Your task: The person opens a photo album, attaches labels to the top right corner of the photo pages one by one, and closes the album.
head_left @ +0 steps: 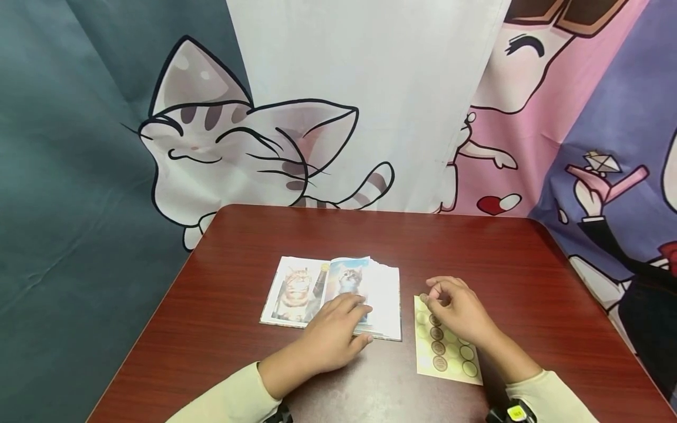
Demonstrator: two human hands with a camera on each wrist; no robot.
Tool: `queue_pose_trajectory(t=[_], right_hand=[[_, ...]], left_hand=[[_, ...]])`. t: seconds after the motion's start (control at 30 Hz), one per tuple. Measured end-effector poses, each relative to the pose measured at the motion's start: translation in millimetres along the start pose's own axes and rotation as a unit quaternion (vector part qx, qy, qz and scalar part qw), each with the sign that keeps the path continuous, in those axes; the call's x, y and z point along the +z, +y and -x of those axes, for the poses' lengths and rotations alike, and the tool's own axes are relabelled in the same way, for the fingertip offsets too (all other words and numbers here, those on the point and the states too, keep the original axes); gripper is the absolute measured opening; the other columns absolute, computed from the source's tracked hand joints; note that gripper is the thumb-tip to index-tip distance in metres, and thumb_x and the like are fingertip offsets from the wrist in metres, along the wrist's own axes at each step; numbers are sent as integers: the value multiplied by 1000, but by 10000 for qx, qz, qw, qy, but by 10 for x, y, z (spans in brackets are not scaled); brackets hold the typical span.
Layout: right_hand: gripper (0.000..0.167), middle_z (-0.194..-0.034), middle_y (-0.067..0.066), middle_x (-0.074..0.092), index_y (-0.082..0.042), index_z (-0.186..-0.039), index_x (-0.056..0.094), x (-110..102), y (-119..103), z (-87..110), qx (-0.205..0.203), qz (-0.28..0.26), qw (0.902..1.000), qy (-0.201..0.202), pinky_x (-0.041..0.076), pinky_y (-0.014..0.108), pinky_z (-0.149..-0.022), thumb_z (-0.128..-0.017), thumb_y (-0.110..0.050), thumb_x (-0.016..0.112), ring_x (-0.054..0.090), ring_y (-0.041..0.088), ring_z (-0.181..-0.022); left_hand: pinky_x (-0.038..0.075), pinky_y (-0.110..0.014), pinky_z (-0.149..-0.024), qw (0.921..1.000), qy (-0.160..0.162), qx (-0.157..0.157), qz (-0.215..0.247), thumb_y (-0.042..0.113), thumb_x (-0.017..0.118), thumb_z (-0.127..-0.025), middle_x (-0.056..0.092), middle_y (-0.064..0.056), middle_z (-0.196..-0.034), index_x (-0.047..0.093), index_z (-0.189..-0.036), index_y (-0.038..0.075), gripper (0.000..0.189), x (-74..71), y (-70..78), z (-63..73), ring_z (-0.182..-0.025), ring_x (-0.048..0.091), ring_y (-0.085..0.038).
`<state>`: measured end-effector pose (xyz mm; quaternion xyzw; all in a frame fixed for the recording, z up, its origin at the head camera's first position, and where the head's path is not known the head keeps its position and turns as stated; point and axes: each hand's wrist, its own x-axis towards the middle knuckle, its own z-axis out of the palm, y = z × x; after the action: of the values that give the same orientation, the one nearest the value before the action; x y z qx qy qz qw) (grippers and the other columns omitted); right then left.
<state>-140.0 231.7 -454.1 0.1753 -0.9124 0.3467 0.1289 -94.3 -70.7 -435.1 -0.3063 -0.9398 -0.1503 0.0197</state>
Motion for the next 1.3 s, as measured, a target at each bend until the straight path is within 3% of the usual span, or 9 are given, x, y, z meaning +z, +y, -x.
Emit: queue_pose_trajectory(t=[0.3, 0.67, 0.97, 1.3], right_hand=[[27, -114, 7, 72, -23, -76, 57, 39, -56, -73, -76, 49, 10000, -7, 45, 30, -71, -85, -6, 75, 54, 15, -86], [24, -116, 7, 71, -23, -76, 58, 105, -134, -189, 71, -112, 9995, -272, 43, 33, -73, -91, -17, 76, 55, 19, -88], [19, -117, 5, 71, -20, -81, 61, 168, -157, -305, 190, -120, 9989, -420, 45, 41, -80, -97, -18, 70, 61, 25, -104], [17, -118, 12, 70, -16, -87, 63, 314, -118, -447, 288, -400, 9965, -669, 47, 51, -95, -101, -25, 68, 62, 30, -114]], left_hand=[[30, -49, -119, 9980, -607, -132, -128, 57, 65, -95, 42, -5, -160, 50, -151, 16, 71, 55, 5, 60, -149, 34, -29], [18, -54, -122, 9886, -1477, -74, -273, 71, 54, -93, 30, -1, -166, 41, -159, 20, 84, 76, -32, 86, -154, 19, -27], [13, -54, -123, 9809, -1867, 10, -536, 77, 50, -91, 20, 2, -169, 29, -163, 24, 92, 47, -74, 83, -156, 11, -24], [13, -54, -123, 9776, -1989, 90, -687, 79, 48, -90, 16, 3, -170, 25, -164, 25, 94, 58, -79, 103, -156, 9, -23]])
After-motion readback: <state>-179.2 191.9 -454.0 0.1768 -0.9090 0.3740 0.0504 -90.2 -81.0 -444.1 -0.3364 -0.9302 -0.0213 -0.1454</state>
